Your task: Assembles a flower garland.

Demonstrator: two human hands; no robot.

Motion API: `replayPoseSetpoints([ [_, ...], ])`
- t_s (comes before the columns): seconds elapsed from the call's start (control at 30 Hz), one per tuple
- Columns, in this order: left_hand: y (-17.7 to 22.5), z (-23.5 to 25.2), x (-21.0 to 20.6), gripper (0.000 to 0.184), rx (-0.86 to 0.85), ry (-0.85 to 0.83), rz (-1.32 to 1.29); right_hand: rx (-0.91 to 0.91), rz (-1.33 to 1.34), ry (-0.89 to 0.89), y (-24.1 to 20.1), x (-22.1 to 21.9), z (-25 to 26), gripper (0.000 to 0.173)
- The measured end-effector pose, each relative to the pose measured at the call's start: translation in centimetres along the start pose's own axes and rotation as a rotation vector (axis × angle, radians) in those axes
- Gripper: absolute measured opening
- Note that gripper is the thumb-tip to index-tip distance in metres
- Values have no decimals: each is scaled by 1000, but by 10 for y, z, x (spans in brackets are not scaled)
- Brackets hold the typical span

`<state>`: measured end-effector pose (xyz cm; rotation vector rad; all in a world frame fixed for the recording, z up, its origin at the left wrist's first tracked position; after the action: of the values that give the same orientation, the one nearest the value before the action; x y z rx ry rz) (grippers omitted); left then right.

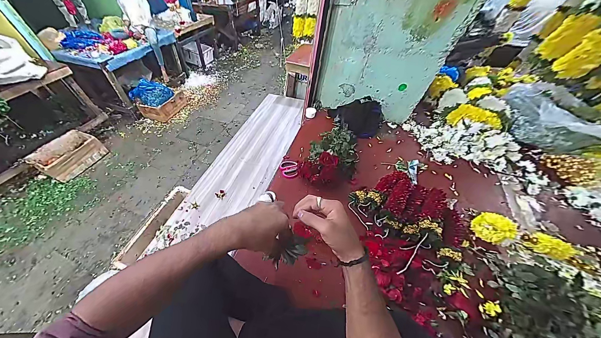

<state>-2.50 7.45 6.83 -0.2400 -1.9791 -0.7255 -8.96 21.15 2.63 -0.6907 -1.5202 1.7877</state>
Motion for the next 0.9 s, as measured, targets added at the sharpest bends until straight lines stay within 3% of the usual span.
replayPoseSetpoints([
  [0.13,51,-9,45,11,-379,193,-9,156,247,-22,-12,20,-3,14],
  [0.2,71,-7,69,9,-499,285,-146,19,396,82,-22,20,-12,8],
  [0.27,76,6,88,6,-492,398,-213,-335,334,296,-33,7,-30,11],
  [0.3,72,16,94,6,-447,456,-219,-386,339,195,-15,-3,-37,14],
  [0.37,52,39,100,8,-317,534,-223,-111,619,4,40,-24,-22,19],
  [0.4,38,49,100,9,-247,550,-232,-56,731,-85,42,-36,-12,20],
  [0.47,5,61,95,11,-94,521,-278,-53,777,-220,22,-50,-8,18],
  [0.57,-43,56,75,14,50,336,-333,-59,612,-265,1,-36,-10,17],
  [0.63,-56,40,66,17,56,148,-289,0,557,-212,-5,-11,-9,16],
  [0.73,-22,15,63,14,-77,-60,-326,40,539,-25,8,30,-3,19],
  [0.8,10,8,70,11,-221,-4,-431,-6,522,80,23,33,2,20],
  [0.9,31,17,90,8,-306,303,-477,-59,556,81,51,5,0,14],
])
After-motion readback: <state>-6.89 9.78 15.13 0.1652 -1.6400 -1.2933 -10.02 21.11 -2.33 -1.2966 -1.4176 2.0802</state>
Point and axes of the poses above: each hand's wrist, its own z-axis towards the middle knuckle, its own x-axis out of the back of the hand, y = z × x, the point moved 5 cm from there along z, towards the middle knuckle, and after that the axes turned 1 degree about y, right-handed, at the moved point
